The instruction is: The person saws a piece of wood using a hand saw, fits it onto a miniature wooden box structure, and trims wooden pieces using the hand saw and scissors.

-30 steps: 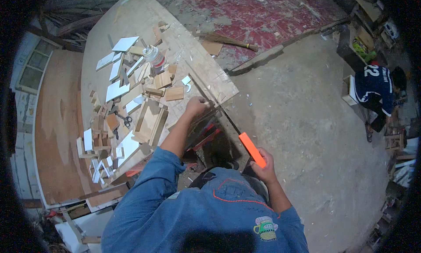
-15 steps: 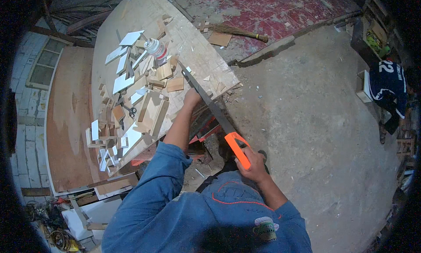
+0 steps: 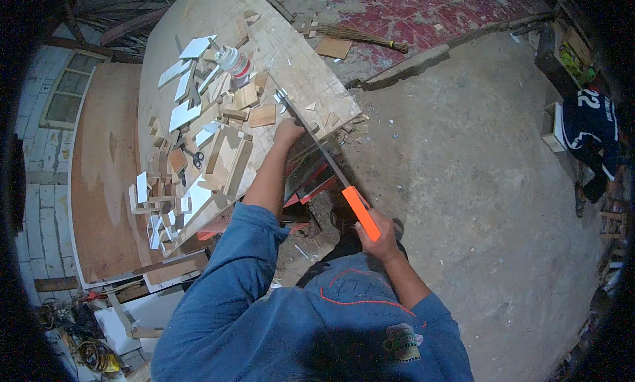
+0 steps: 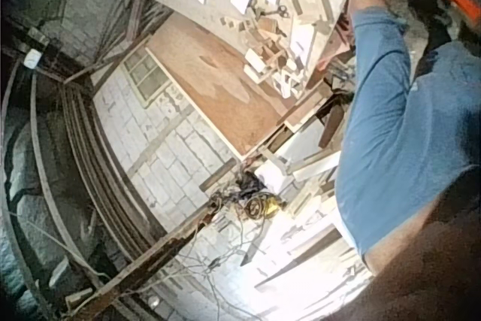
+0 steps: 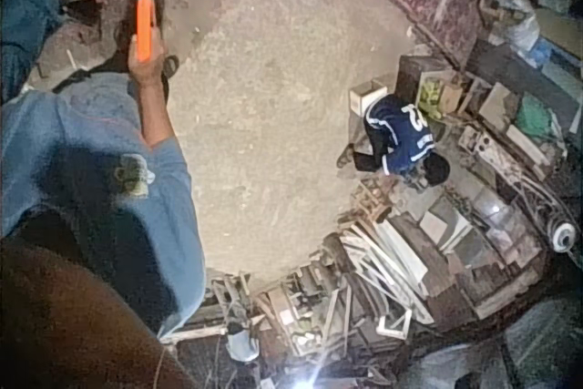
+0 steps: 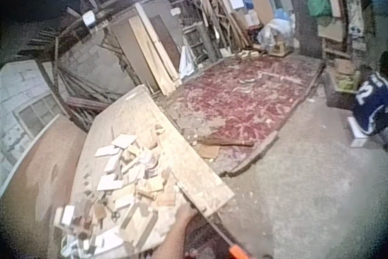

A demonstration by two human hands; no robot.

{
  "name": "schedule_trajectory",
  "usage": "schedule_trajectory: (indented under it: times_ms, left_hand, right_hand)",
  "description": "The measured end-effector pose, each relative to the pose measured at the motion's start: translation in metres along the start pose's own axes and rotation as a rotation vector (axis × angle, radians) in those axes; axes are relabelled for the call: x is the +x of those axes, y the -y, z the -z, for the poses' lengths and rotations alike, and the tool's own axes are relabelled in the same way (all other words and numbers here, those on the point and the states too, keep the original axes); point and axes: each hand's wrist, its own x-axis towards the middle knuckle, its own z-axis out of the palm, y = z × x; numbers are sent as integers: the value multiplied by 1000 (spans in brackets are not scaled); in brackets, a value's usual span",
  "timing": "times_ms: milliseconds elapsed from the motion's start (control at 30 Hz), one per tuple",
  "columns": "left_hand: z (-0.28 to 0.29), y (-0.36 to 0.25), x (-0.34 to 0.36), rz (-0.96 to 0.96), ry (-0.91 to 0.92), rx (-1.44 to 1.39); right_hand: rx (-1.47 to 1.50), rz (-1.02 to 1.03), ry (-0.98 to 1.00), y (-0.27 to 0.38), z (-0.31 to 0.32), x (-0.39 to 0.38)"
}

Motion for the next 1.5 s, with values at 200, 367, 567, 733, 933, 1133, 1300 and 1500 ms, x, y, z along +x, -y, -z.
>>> schedule_trajectory:
  times_ms: [200,367,567,733,933,1133,1300,1500]
  left_hand:
    - [2,-7,-18,-8,-20,-86]
    - [-27,-8,-31,-169,-414,-99]
    - [-54,9,-34,-408,-710,-385]
    - [-53,6,-30,-426,-679,-409]
    - [-46,1,-42,-394,-668,-292]
    - [-51,0,-41,-409,-715,-308]
    - [-49,5,-39,-440,-779,-284]
    - [-46,-2,-43,-444,-800,-283]
  right_hand:
    - [-5,32,-55,2,0,4]
    - [-43,48,-57,6,-10,13]
    - [-60,-1,-24,30,-16,20]
    - [-116,10,-25,31,-17,20]
    - [-67,42,-7,33,-15,23]
    - [-84,73,-18,34,-21,23]
    - [-85,39,168,33,-16,24]
    - [-164,174,216,15,-12,21]
